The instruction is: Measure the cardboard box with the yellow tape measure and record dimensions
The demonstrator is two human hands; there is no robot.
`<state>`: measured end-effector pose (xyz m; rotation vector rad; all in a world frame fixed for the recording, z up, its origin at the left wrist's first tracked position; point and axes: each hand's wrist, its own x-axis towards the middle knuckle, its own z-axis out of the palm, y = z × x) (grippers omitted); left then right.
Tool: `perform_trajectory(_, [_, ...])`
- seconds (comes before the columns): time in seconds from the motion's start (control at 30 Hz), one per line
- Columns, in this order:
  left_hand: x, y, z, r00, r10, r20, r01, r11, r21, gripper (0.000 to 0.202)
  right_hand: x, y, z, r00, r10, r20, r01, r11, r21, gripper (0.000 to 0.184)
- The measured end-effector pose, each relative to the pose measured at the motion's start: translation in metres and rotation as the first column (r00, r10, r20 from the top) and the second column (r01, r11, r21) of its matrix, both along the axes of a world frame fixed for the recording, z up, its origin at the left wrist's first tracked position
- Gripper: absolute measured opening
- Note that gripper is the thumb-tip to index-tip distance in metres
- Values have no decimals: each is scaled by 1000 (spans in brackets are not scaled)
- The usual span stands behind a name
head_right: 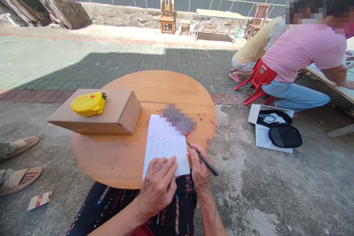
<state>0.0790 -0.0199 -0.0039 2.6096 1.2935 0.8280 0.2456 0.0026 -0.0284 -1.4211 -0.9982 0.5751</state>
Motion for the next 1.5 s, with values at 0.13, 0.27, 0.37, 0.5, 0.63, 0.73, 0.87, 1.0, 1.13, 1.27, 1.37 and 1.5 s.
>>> perform_trajectory(0.13, [-1, -1, -1, 1000, -3, -7, 3, 1000, -3, 32, 1, -1, 3, 969, 47, 244, -48, 999, 1, 23])
perform_trajectory(0.27, [-1, -2, -2, 1000, -1, 6, 1, 1000, 2, 30, 2, -3, 12, 883, 156, 444, -178, 984, 8, 22])
perform_trajectory(0.37, [-2, -3, -4, 1000, -8, 18, 8, 1000, 6, 28, -1, 6, 23, 623, 257, 739, -341, 939, -40, 34])
perform_trajectory(0.5, [-3, -3, -8, 999, -29, 41, 29, 999, 19, 28, -14, 40, 43, 351, 316, 881, -420, 895, -154, 39])
perform_trajectory(0.63, [-7, -5, -13, 994, -41, 97, 38, 999, 32, 23, -21, 62, 55, 230, 349, 908, -405, 883, -237, 40])
perform_trajectory(0.73, [-8, -6, -16, 993, -52, 108, 48, 998, 42, 24, -16, 49, 54, 240, 326, 914, -295, 922, -251, 42])
perform_trajectory(0.87, [-8, -6, -16, 991, -67, 113, 67, 998, 0, 28, -18, 16, 48, 273, 291, 917, -135, 955, -263, 29])
perform_trajectory(1.0, [-8, -5, -12, 990, -67, 124, 69, 998, -15, 32, -32, 15, 41, 262, 238, 935, -18, 970, -242, 20])
perform_trajectory(1.13, [-12, -5, -8, 991, -72, 114, 73, 997, 2, 22, -42, 41, 40, 266, 153, 952, 17, 986, -163, 15])
perform_trajectory(1.27, [-29, -9, -4, 989, -111, 94, 108, 994, 28, 24, -42, 40, 47, 330, 42, 943, 17, 999, -50, 19])
perform_trajectory(1.37, [-48, -10, 2, 994, -47, 103, 44, 999, 25, 24, -38, 4, 41, 398, -20, 917, 6, 1000, 20, 25])
perform_trajectory(1.5, [-72, -5, 8, 990, 52, 128, -57, 998, 36, 26, -42, -78, -14, 474, -55, 879, -8, 998, 66, 29])
